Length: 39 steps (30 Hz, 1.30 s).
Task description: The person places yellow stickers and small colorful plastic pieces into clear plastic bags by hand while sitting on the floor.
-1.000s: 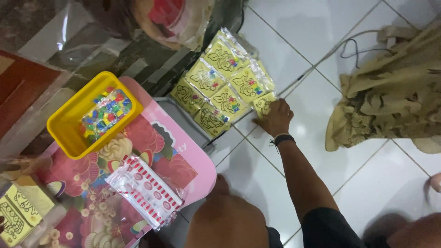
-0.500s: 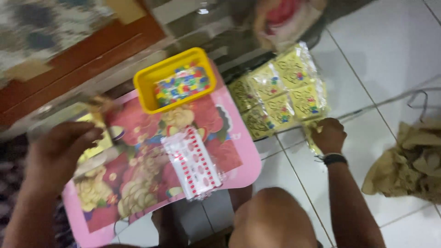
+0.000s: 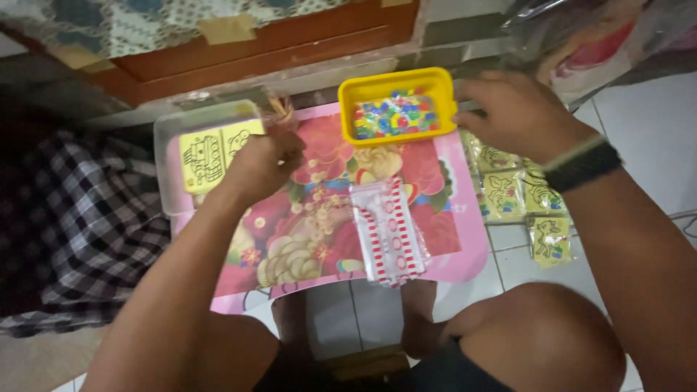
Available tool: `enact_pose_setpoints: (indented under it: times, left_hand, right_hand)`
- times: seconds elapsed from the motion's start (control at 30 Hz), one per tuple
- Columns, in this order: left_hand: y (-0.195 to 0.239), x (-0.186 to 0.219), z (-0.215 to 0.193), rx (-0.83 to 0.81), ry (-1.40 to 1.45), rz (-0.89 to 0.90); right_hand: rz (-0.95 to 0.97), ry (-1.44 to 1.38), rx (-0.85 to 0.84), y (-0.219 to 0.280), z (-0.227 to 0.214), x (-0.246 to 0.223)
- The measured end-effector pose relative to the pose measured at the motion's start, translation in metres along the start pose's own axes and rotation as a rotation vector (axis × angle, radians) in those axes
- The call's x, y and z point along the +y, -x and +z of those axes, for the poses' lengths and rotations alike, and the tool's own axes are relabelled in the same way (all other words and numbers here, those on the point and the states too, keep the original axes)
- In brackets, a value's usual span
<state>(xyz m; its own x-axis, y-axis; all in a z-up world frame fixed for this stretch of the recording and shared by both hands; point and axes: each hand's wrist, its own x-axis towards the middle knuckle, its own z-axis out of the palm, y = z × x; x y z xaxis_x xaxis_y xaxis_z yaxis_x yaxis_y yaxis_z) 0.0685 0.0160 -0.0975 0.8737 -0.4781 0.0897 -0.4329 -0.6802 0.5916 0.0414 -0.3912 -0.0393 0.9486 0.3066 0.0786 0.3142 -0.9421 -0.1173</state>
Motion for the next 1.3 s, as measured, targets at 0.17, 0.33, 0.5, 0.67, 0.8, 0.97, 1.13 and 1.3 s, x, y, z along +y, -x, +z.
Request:
enact_pose_setpoints:
  times: [0.17, 0.33, 0.5, 0.67, 0.8, 0.97, 1.13, 1.3]
  left_hand:
    - [0.006, 0.013, -0.012, -0.064, -0.19, -0.055]
    - [0.012, -0.032, -0.023, -0.073, -0.299, -0.19]
    - [0.036, -0.062, -0.049, 0.002, -0.277, -0.252]
    - [0.051, -0.104, -0.049, 0.008, -0.319, -0.391]
    - [0.057, -0.097, -0.058, 0.008, -0.32, -0.447]
    - [0.059, -0.083, -0.068, -0.004, -0.265, -0.45]
    - [0.061, -0.082, -0.072, -0.059, -0.273, -0.462]
    - [0.062, -0.077, -0.07, -0.045, -0.282, -0.389]
  right_hand:
    - [-0.283, -0.189, -0.001, -0.062, 0.037, -0.084]
    - [-0.268, -0.137, -0.193, -0.084, 0.086, -0.147]
    - [-0.383, -0.301, -0.119, -0.121, 0.107, -0.19]
    - [-0.618, -0.212, 0.127, -0.163, 0.166, -0.244]
    - [-0.591, -0.082, 0.205, -0.176, 0.212, -0.284]
    - [-0.529, 0.167, 0.297, -0.179, 0.252, -0.287]
    - [-0.58, 0.071, 0.289, -0.175, 0.242, -0.285]
    - [-0.514, 0.012, 0.244, -0.169, 0.174, -0.267]
